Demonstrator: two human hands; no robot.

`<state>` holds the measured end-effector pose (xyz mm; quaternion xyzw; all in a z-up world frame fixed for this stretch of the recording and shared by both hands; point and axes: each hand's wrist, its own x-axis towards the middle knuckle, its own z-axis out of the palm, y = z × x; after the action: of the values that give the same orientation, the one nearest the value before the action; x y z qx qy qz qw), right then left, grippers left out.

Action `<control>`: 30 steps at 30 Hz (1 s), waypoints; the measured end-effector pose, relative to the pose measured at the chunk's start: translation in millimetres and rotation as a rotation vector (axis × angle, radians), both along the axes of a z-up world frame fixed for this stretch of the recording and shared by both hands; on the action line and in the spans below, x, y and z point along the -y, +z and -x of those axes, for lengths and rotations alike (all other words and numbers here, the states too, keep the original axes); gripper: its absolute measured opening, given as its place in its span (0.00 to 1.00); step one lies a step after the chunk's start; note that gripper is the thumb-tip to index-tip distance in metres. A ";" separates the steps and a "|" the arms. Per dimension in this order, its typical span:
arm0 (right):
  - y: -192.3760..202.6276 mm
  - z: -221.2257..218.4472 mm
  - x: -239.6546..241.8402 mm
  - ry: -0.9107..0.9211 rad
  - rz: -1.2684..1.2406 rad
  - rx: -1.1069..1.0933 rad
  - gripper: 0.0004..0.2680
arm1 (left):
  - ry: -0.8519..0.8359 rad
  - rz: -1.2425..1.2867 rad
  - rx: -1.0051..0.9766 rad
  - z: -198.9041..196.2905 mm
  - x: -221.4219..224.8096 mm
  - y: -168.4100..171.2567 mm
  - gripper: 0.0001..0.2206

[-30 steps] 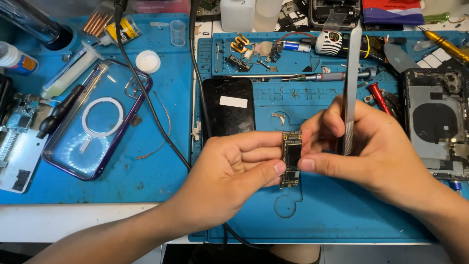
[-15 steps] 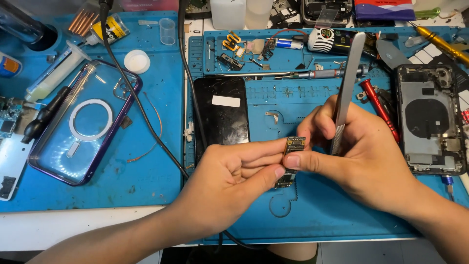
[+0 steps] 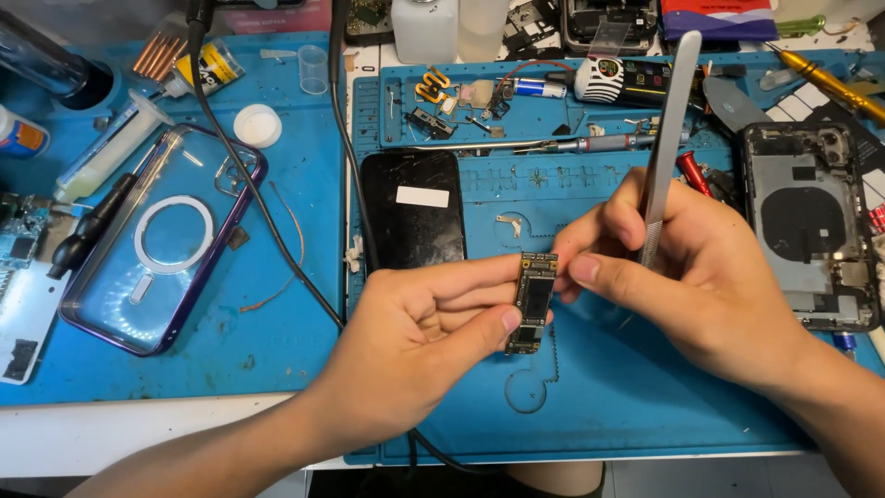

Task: Scraping and cleaning a small electronic circuit board from a mobile phone using tweezers on a repair mat.

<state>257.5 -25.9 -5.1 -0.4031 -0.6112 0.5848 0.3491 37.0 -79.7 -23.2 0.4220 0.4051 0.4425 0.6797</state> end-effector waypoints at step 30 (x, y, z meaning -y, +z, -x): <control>-150.3 -123.0 -73.3 0.069 -0.090 0.537 0.15 | 0.022 -0.325 -0.316 -7.6 7.6 -15.9 0.18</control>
<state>380.4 47.4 -155.3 -0.5067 -0.7207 0.4408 0.1720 44.6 -87.3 -39.1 0.5856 0.4343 0.4377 0.5261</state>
